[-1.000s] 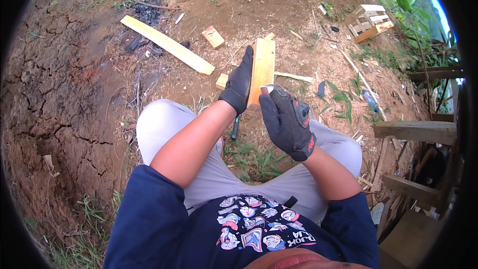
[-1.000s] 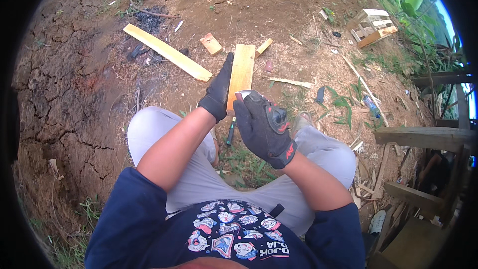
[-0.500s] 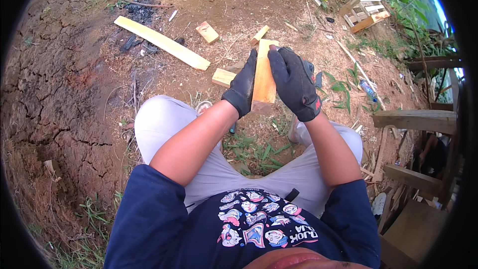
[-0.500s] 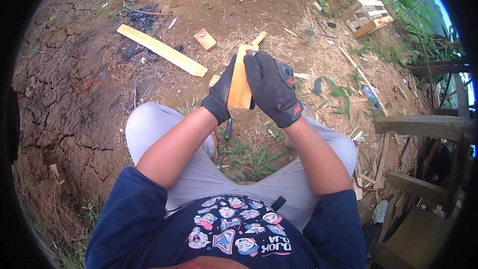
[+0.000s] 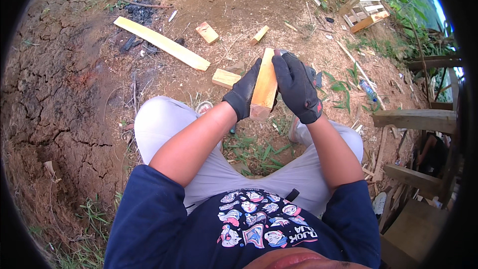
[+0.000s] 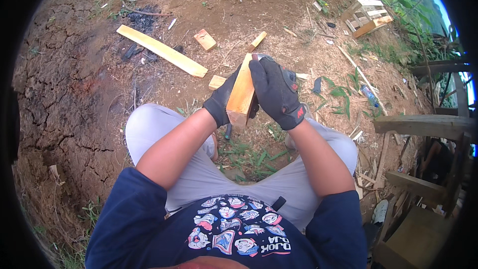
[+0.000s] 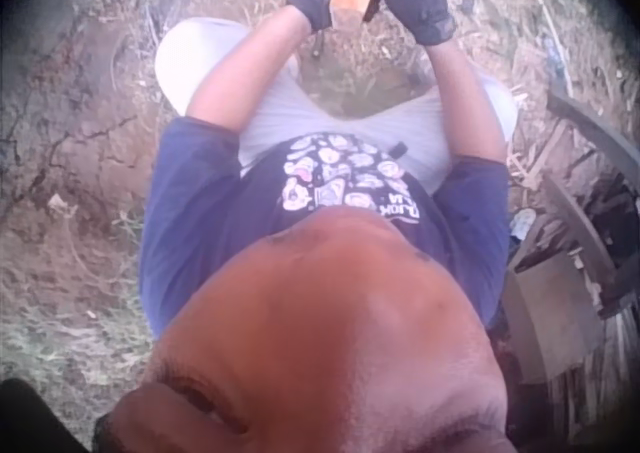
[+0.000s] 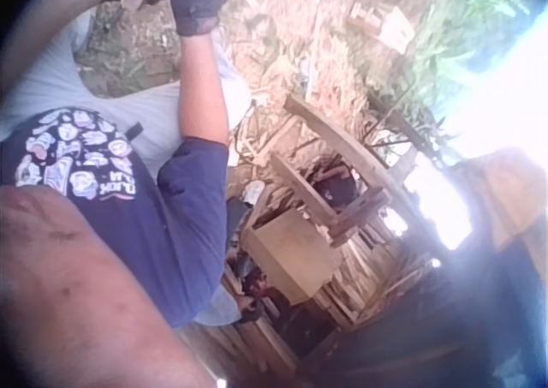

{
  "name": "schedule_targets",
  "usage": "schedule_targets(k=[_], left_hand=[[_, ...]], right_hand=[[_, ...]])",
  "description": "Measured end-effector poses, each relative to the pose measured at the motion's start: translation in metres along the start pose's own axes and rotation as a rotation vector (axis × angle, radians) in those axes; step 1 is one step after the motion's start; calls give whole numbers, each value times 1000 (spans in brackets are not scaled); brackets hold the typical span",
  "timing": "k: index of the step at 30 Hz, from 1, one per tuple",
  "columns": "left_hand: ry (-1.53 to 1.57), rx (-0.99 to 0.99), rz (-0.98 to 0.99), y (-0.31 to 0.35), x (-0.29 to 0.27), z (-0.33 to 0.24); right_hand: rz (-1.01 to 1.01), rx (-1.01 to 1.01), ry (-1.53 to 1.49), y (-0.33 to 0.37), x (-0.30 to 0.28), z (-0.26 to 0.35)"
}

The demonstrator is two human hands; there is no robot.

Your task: The person sits on the ground and smooths a rectangular wooden block using a sanding block. They hold the wood with one hand and rub the sanding block across its surfaces, rotating the piece to work on different sides.

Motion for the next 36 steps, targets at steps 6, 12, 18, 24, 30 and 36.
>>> schedule_targets(k=[6, 12, 18, 24, 30, 36], left_hand=[[-68, -59, 59, -2, -4, 3], [-130, 75, -153, 36, 15, 13], [64, 221, 10, 17, -14, 34], [266, 263, 187, -6, 3, 62], [686, 92, 645, -8, 1, 64], [507, 11, 248, 0, 4, 56]], right_hand=[[-48, -45, -113, 3, 0, -2], [-46, 162, -307, 1, -4, -12], [59, 418, -615, 15, 4, -26], [185, 17, -108, 33, -4, -25], [396, -206, 139, 46, -9, 31], [286, -455, 519, 33, -9, -5]])
Point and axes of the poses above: each hand's wrist, its own y-axis away from the middle knuckle, its own x-axis out of the palm, z = x × y, the point moved 4 cm from there along -y, towards the middle knuckle, and after that the axes turned 8 degrees about -y, right-handed, at the moved point
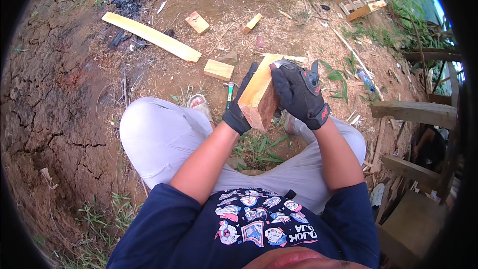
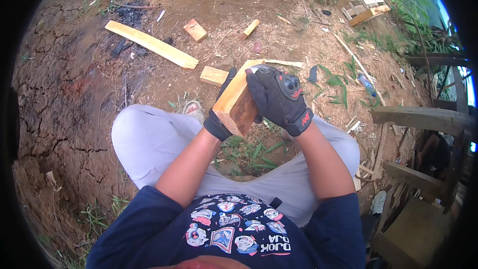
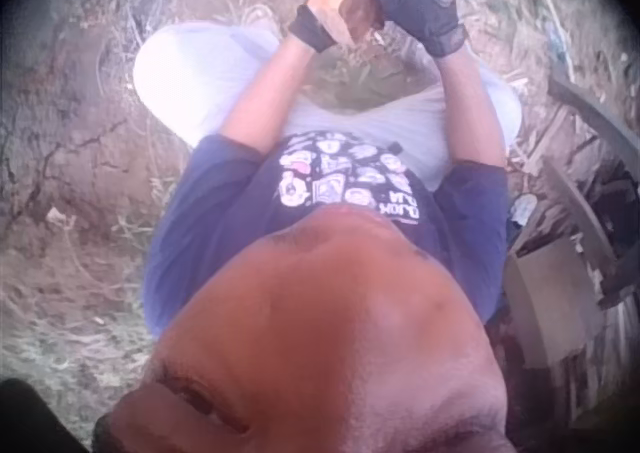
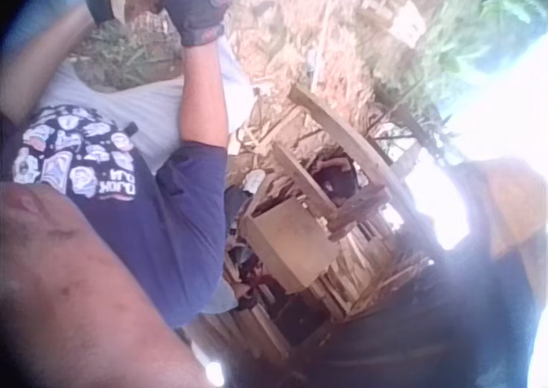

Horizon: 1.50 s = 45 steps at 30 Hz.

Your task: The person sits on the ground and smooths a rectangular wooden block using a sanding block. They hold the wood with one hand and rub the sanding block across its surfaces, rotating the piece to work on different sides.

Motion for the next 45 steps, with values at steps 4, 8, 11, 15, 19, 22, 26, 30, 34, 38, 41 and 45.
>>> schedule_targets(k=[4, 8, 11, 15, 19, 22, 26, 30, 34, 38, 41, 45], left_hand=[[-3, -21, 98, 1, -12, -4], [101, -65, 131, 0, -21, 0], [134, -54, 154, 3, 1, 9], [54, -81, 153, 2, -11, -1], [41, -39, 151, 0, -27, 1], [-51, 18, -25, 0, -19, -1], [-47, -20, -13, 4, -27, -9], [-121, 43, 16, 0, -62, 0], [-121, 6, -116, 4, -31, -7], [-116, -124, 366, 7, -54, -11], [-117, -65, 59, 4, -30, -6], [-188, 21, -58, 11, -19, -17]], right_hand=[[-47, -23, -292, 0, -11, 51], [-49, 9, -304, 2, 8, 26], [63, 124, -213, 7, 3, 16], [-2, -54, -323, 1, -7, 45], [97, 113, -159, 0, 12, -3], [128, 159, -286, -6, 1, 27], [47, 63, -297, -1, 3, 45], [38, 436, -373, -13, 13, -16], [51, 106, -301, 5, 1, 47], [35, 351, -325, -9, 7, -6], [14, 303, -274, -9, 1, 13], [-65, 88, -287, 3, 5, 70]])
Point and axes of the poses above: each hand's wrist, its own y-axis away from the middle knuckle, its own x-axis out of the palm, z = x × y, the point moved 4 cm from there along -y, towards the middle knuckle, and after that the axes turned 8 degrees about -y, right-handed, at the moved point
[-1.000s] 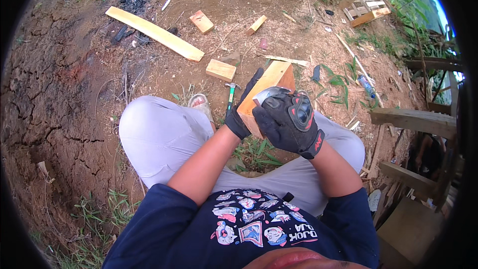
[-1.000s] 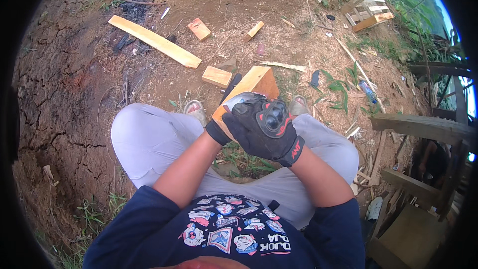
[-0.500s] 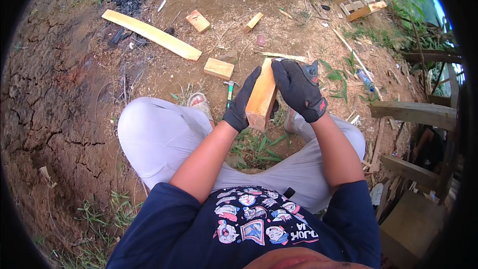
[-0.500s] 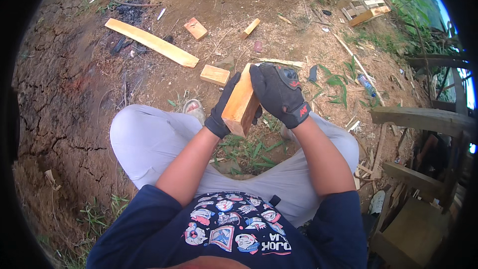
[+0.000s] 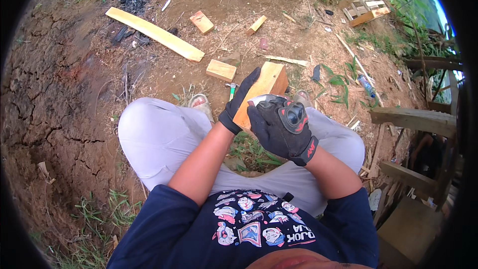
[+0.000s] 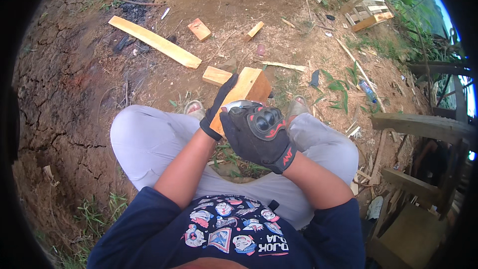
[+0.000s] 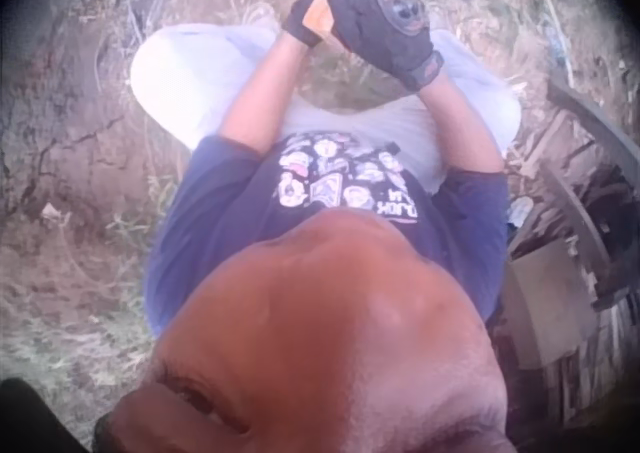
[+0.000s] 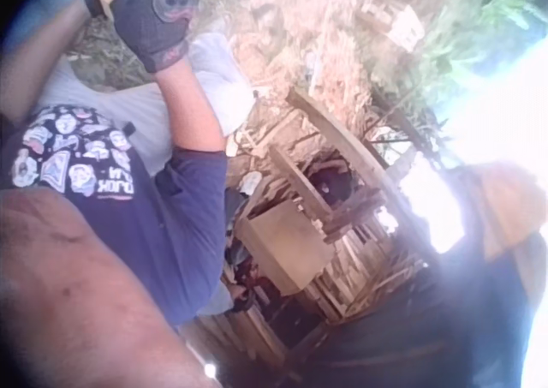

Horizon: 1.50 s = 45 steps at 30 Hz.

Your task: The person sits on the ground and smooths a rectangular wooden block using a sanding block. They hold the wood with one hand and rub the sanding block across its surfaces, rotating the piece to work on different sides.

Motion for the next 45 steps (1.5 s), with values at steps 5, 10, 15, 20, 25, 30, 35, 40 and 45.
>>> schedule_targets(k=[5, 10, 15, 20, 25, 30, 35, 40, 45], left_hand=[[96, -87, 201, -2, -5, 3], [71, -46, 53, 3, 1, 0], [-43, -133, 184, -3, -31, 5], [4, -63, -9, 6, -5, 6], [-19, -58, 20, 1, -3, 4], [7, 52, -126, -10, -36, 18], [-357, 165, -176, -1, -15, 1], [-228, 369, -180, -2, 10, 5], [-711, 644, -230, 10, 11, -8]], right_hand=[[-32, 246, 60, -28, -11, -68], [-95, 80, 60, 1, 5, -13], [-82, 219, 81, -28, -2, -80], [-98, 116, 35, 7, 8, -10], [-131, 225, 50, -23, 0, -62], [-45, 185, 95, -2, 1, -17], [-157, 255, 60, -19, 2, -69], [-176, 124, 151, -16, -6, -49], [-38, 193, 59, 2, -2, -28]])
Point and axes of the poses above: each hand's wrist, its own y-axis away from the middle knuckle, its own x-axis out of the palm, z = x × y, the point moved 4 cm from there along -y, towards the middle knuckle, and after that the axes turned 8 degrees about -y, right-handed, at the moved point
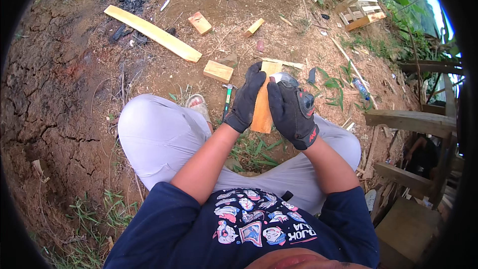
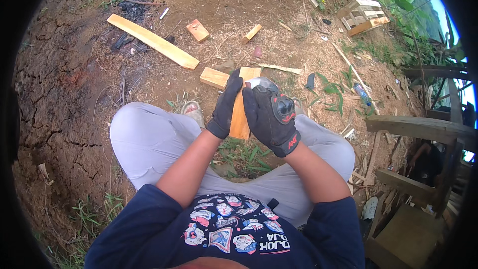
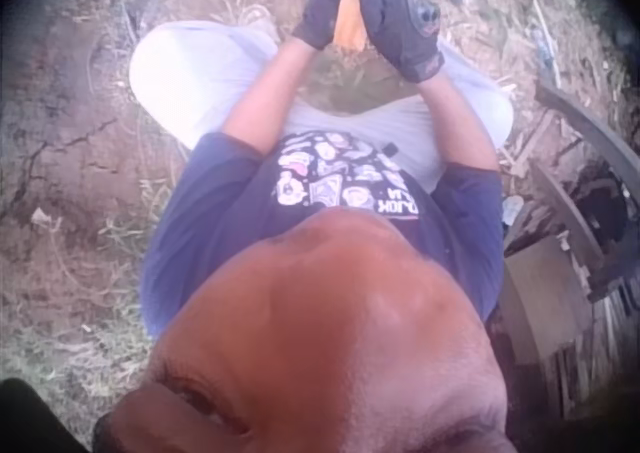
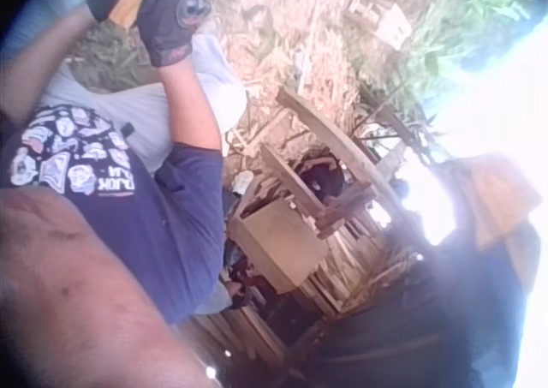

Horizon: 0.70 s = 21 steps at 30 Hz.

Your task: The person sits on the ground and smooths a rectangular wooden block using a sanding block. They hold the wood with one hand and rub the sanding block across its surfaces, rotating the piece to work on different sides.

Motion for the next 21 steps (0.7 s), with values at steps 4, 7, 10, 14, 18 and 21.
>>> schedule_targets(k=[4, 7, 10, 14, 18, 21], left_hand=[[-327, 107, -33, -1, -21, 34], [-136, -74, 50, -6, -31, 54], [270, -289, 35, -8, -14, 36], [288, -419, 54, -2, -2, 14], [450, -475, -6, -7, -13, 32], [509, -494, 14, -11, -29, 33]], right_hand=[[60, -18, -22, 11, -1, 19], [51, -78, -5, 10, -1, 19], [-93, -115, 25, -7, 11, -18], [-108, 9, 64, -49, 5, -36], [102, 254, -205, -40, 10, -22], [67, -97, -39, 6, 12, 25]])
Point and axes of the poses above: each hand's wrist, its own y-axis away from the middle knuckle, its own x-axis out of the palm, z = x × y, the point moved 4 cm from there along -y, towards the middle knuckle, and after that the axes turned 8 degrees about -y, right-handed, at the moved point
